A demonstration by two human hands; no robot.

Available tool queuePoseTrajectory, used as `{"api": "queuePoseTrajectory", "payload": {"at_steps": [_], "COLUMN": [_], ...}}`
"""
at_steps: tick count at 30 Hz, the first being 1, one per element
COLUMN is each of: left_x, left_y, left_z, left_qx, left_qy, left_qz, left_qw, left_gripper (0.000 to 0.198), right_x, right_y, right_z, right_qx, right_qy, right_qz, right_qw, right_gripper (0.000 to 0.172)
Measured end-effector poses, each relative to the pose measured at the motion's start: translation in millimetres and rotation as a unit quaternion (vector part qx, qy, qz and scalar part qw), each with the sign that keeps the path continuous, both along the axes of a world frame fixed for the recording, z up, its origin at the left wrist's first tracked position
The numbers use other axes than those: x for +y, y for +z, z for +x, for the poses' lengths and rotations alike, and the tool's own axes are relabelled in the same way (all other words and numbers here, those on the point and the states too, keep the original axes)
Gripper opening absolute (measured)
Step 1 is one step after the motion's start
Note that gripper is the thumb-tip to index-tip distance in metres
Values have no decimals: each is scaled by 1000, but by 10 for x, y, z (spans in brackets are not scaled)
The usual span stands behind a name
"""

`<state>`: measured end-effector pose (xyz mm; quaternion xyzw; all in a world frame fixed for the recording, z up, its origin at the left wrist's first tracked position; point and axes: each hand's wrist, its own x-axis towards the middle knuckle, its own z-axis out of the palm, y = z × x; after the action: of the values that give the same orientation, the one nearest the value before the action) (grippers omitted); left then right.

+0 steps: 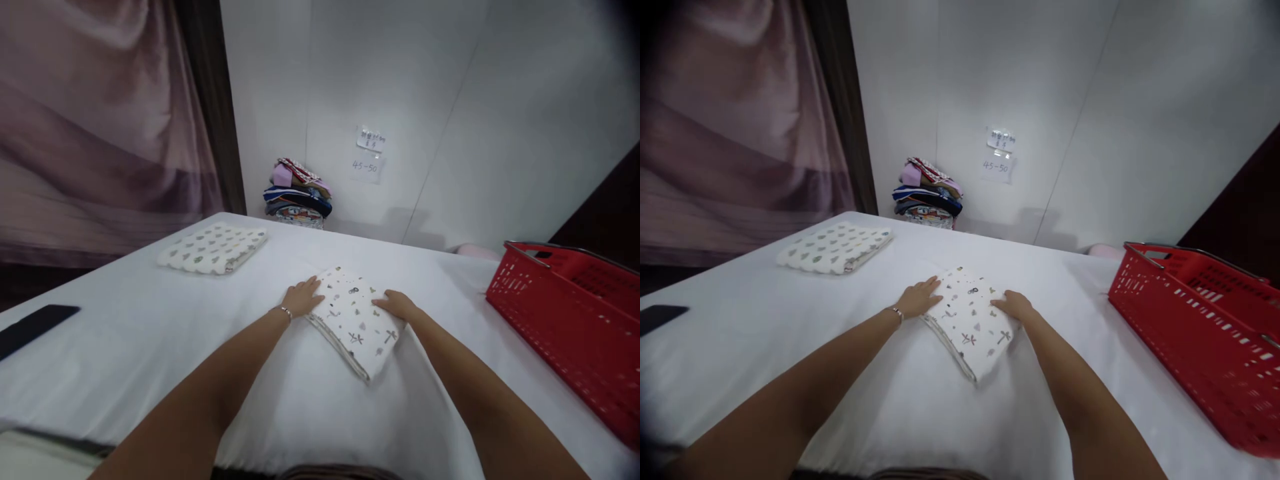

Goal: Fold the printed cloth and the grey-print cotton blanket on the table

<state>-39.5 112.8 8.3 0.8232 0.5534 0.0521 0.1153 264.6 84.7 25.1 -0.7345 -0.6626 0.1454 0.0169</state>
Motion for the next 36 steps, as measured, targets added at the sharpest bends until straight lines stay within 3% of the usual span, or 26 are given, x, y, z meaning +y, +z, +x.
{"api": "queuePoseTrajectory", "payload": {"at_steps": [6,10,13,15,18,22,24,28,32,36], "left_x": [82,43,-50,-122,-232,-389,-465,-570,-595,-625], "left_y": [20,-6,-60,-108,-186,-285,-330,-423,-466,-426], "left_z": [34,32,-20,-64,-106,-77,-44,-12,-19,-25], "left_qx": [-45,-138,-254,-351,-446,-480,-493,-520,-540,-522], "left_qy": [-33,54,104,144,198,210,203,173,160,172], "left_qz": [22,4,-25,-30,-33,-30,-30,-15,2,-3], "left_qw": [998,989,961,925,872,851,845,836,826,835], "left_gripper": [69,74,68,64,54,38,34,43,46,45], "right_x": [-474,-916,-1092,-1117,-1063,-924,-854,-768,-761,-761], "right_y": [-105,-154,-119,-57,56,120,78,-97,-199,-186], "right_z": [110,150,145,93,-133,-726,-1048,-1452,-1515,-1496], "right_qx": [-9,-27,-56,-67,-15,108,122,74,52,72], "right_qy": [-8,-37,-42,-28,54,198,242,292,294,291], "right_qz": [-23,-18,-24,21,127,171,162,67,42,27], "right_qw": [1000,999,997,997,990,959,949,951,954,954], "right_gripper": [66,65,64,60,58,60,64,78,82,81]}}
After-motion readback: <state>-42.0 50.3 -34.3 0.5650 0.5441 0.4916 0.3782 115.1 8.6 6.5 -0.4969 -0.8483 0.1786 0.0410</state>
